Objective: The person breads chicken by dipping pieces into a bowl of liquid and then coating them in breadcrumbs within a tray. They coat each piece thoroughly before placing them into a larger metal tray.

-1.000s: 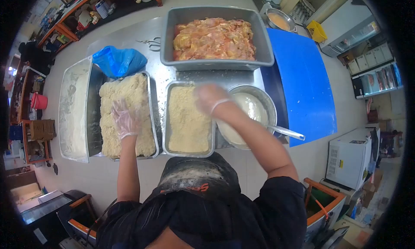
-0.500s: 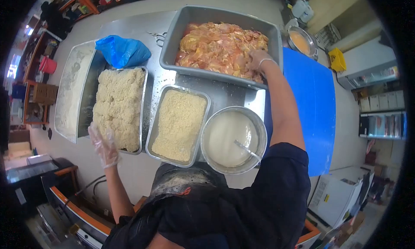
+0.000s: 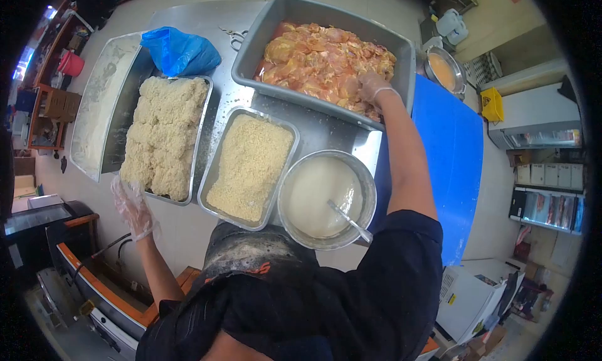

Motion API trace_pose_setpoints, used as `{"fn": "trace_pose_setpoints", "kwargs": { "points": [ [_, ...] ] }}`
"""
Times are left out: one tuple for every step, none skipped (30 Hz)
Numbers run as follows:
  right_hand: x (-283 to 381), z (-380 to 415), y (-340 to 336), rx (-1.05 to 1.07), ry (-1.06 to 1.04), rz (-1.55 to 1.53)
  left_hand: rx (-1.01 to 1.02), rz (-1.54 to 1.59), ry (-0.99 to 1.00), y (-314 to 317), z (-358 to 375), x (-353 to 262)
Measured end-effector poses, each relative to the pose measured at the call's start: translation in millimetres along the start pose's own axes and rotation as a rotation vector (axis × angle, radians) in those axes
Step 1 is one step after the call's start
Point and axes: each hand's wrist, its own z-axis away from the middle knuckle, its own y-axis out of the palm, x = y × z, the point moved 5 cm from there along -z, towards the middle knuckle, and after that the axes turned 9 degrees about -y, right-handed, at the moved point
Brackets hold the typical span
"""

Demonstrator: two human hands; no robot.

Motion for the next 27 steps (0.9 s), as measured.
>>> {"fn": "trace_pose_setpoints", "kwargs": {
  "points": [
    [-2, -4, 4, 0.073, 0.065, -0.008, -0.012, 0.024, 0.022, -1, -2, -7],
    [0, -8, 3, 0.103, 0.029, 0.111, -0.026, 0.047, 0.047, -2, -6, -15],
    [-7, -16, 2, 0.069, 0.043, 0.164, -0.036, 0.069, 0.072, -6, -9, -24],
    [-18, -23, 2, 0.037, 0.059, 0.216, -0.041, 0.075, 0.074, -11, -11, -27],
    [-30, -26, 3, 0.004, 0.077, 0.268, -0.045, 0.084, 0.077, -14, -13, -30],
    [-33, -22, -5, -0.064, 0.099, 0.233, -0.05, 0.095, 0.078, -15, -14, -31],
    [-33, -16, -20, -0.132, 0.12, 0.198, -0.045, 0.077, 0.065, -14, -13, -27],
    [-34, -9, -32, -0.198, 0.141, 0.164, -0.039, 0.059, 0.05, -12, -13, -19],
    [-43, -4, -40, -0.328, 0.102, 0.021, -0.035, 0.04, 0.036, -11, -12, -13],
    [-54, 2, -52, -0.458, 0.061, -0.124, -0.033, 0.031, 0.029, -13, -9, -11],
    [-63, 5, -61, -0.589, 0.019, -0.269, -0.033, 0.022, 0.022, -15, -6, -8],
    [-43, 14, -77, -0.532, 0.021, -0.127, -0.034, 0.014, 0.013, -16, -4, -6],
    [-3, 37, -104, -0.471, 0.024, 0.015, -0.034, 0.017, -0.011, -12, -2, -2],
    [19, 51, -114, -0.405, 0.031, 0.151, -0.029, 0.018, -0.03, -8, 0, 4],
    [8, 49, -109, -0.398, 0.015, 0.003, -0.024, 0.018, -0.045, -7, -2, 8],
    [-6, 43, -108, -0.393, -0.002, -0.143, -0.016, 0.04, -0.041, -7, -4, 7],
    [-20, 40, -104, -0.385, -0.02, -0.286, -0.005, 0.063, -0.039, -6, -6, 4],
    [-8, 45, -107, -0.358, -0.052, -0.14, 0.007, 0.086, -0.039, -4, -6, 2],
    [-15, 44, -101, -0.398, -0.096, -0.305, 0.005, 0.108, -0.021, -3, -7, 0],
    [-27, 39, -91, -0.44, -0.139, -0.472, 0.002, 0.13, -0.001, -1, -10, -2],
    [-23, 40, -91, -0.481, -0.185, -0.636, -0.004, 0.154, 0.017, 0, -14, -6],
    [-21, 42, -90, -0.547, -0.158, -0.646, 0.0, 0.159, 0.025, 1, -16, -10],
    [-17, 45, -85, -0.611, -0.131, -0.655, 0.006, 0.164, 0.03, 1, -18, -13],
    [-4, 50, -81, -0.675, -0.1, -0.667, 0.012, 0.166, 0.039, 1, -20, -17],
    [2, 53, -73, -0.679, 0.029, -0.945, 0.017, 0.157, 0.055, 2, -23, -19],
    [10, 53, -65, -0.672, 0.159, -1.221, 0.019, 0.148, 0.068, 2, -25, -21],
    [15, 52, -57, -0.65, 0.294, -1.492, 0.019, 0.139, 0.078, 2, -25, -22]
  ]
}}
